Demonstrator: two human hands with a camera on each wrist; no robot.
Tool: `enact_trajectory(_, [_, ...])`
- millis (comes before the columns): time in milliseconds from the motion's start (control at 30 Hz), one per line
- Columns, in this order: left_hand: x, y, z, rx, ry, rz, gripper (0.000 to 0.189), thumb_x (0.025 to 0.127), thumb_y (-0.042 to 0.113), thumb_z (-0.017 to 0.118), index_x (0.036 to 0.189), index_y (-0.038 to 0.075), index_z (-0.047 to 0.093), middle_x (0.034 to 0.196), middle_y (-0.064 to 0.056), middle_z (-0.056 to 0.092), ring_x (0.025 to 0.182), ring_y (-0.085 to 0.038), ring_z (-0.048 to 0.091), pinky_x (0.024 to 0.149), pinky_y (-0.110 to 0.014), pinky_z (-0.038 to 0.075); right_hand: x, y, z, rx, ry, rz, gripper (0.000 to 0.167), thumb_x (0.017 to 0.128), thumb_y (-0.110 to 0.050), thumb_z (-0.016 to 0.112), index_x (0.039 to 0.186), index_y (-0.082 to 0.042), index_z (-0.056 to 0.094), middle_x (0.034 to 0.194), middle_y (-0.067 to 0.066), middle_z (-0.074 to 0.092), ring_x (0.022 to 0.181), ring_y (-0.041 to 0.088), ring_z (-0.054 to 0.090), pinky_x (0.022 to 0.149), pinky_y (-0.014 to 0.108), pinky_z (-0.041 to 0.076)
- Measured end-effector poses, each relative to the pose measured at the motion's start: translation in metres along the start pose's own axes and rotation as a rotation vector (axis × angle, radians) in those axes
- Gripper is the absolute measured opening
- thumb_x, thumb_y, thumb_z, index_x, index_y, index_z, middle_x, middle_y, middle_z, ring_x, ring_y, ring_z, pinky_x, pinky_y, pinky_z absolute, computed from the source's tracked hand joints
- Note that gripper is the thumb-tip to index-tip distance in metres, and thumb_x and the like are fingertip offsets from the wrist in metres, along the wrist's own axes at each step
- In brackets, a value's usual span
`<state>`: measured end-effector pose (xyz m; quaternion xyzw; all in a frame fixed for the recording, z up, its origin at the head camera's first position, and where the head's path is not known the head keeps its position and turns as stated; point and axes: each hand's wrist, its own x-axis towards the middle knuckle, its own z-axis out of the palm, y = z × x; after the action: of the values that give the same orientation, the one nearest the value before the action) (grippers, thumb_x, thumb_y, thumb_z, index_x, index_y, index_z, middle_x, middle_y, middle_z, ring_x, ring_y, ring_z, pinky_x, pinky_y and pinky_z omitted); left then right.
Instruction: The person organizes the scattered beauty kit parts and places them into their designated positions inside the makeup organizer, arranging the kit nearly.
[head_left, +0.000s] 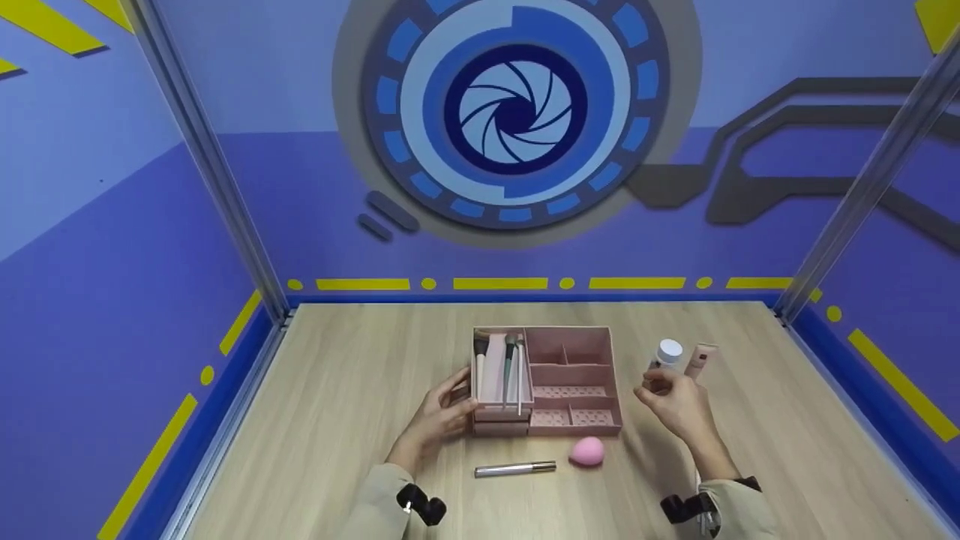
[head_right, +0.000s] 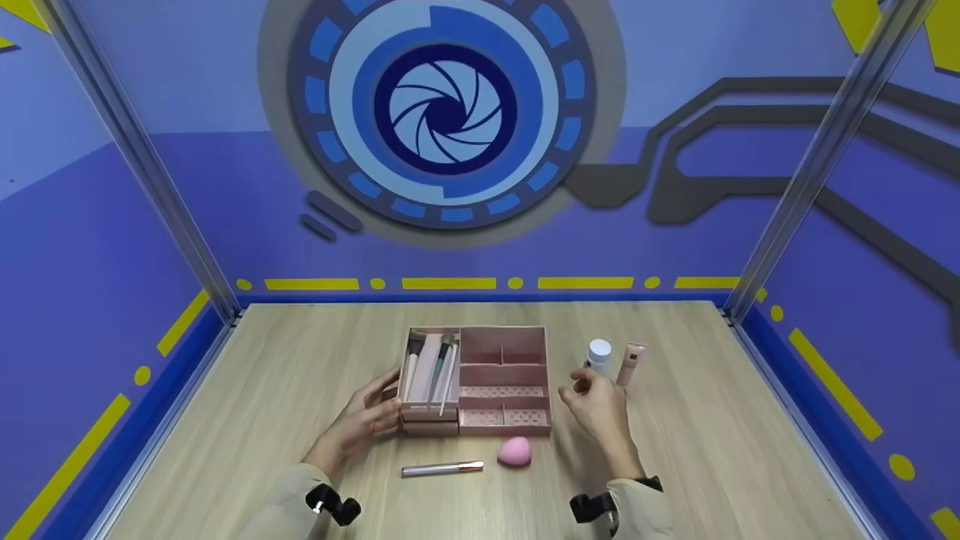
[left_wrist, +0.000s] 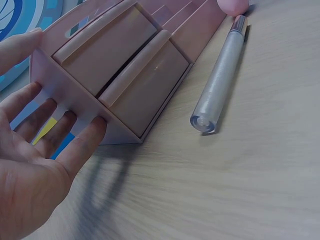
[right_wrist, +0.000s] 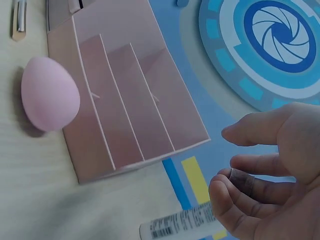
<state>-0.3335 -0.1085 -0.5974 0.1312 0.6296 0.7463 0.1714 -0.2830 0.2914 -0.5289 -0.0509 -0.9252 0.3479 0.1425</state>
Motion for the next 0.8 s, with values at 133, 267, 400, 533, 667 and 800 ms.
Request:
enact_trajectory(133, [-0.001,0.000,-0.002,0.018,-0.011,0.015,0.075,0.092,0.017,0.067,0.154,0.008,0.025,0.153,-0.023,0.035,0.112,-0.014,0.056,0.082,-0.030,0.050,-0.003,0.005,-0.002,0.001,-0.004,0.003,0.029,0.081,-0.019,0.076,0.105,-0.003,0.071,0.091,0.009,0.074,0.083,0.022,0.068,0.073,0.033,0.051])
enact_trajectory(267, [-0.001,0.000,-0.002,0.017,-0.020,0.027,0.074,0.092,0.015,0.066,0.154,0.007,0.025,0.151,-0.024,0.036,0.119,-0.017,0.053,0.086,-0.032,0.050,-0.006,0.010,-0.006,-0.011,-0.010,0.005,0.029,0.082,-0.019,0.076,0.106,-0.004,0.071,0.091,0.009,0.073,0.084,0.022,0.067,0.072,0.033,0.050])
enact_trajectory(400, [-0.001,0.000,-0.001,0.019,-0.018,0.030,0.074,0.092,0.016,0.066,0.154,0.008,0.026,0.152,-0.024,0.036,0.127,-0.023,0.050,0.096,-0.039,0.049,-0.009,0.017,-0.009,-0.033,-0.022,0.024,0.031,0.082,-0.019,0.074,0.109,-0.003,0.069,0.093,0.008,0.072,0.086,0.023,0.066,0.071,0.034,0.049])
enact_trajectory(533, [-0.002,0.000,-0.002,0.031,-0.006,0.021,0.074,0.092,0.018,0.066,0.154,0.010,0.027,0.153,-0.022,0.035,0.130,-0.026,0.047,0.101,-0.044,0.046,-0.012,0.023,-0.012,-0.035,-0.043,0.043,0.034,0.084,-0.020,0.072,0.113,-0.002,0.068,0.094,0.008,0.072,0.088,0.023,0.066,0.071,0.033,0.049])
enact_trajectory(667, [-0.001,0.000,-0.002,0.035,-0.001,0.020,0.074,0.092,0.019,0.067,0.154,0.010,0.027,0.153,-0.023,0.036,0.128,-0.025,0.050,0.097,-0.043,0.049,-0.015,0.028,-0.017,-0.036,-0.059,0.066,0.039,0.085,-0.024,0.073,0.115,0.000,0.066,0.097,0.010,0.072,0.092,0.026,0.066,0.070,0.032,0.049])
enact_trajectory(800, [0.000,0.001,-0.001,0.037,-0.003,0.017,0.075,0.092,0.020,0.067,0.154,0.010,0.027,0.153,-0.023,0.034,0.129,-0.025,0.049,0.095,-0.041,0.049,-0.017,0.034,-0.022,-0.037,-0.062,0.086,0.040,0.085,-0.027,0.074,0.114,0.000,0.066,0.096,0.010,0.071,0.091,0.026,0.066,0.067,0.030,0.049])
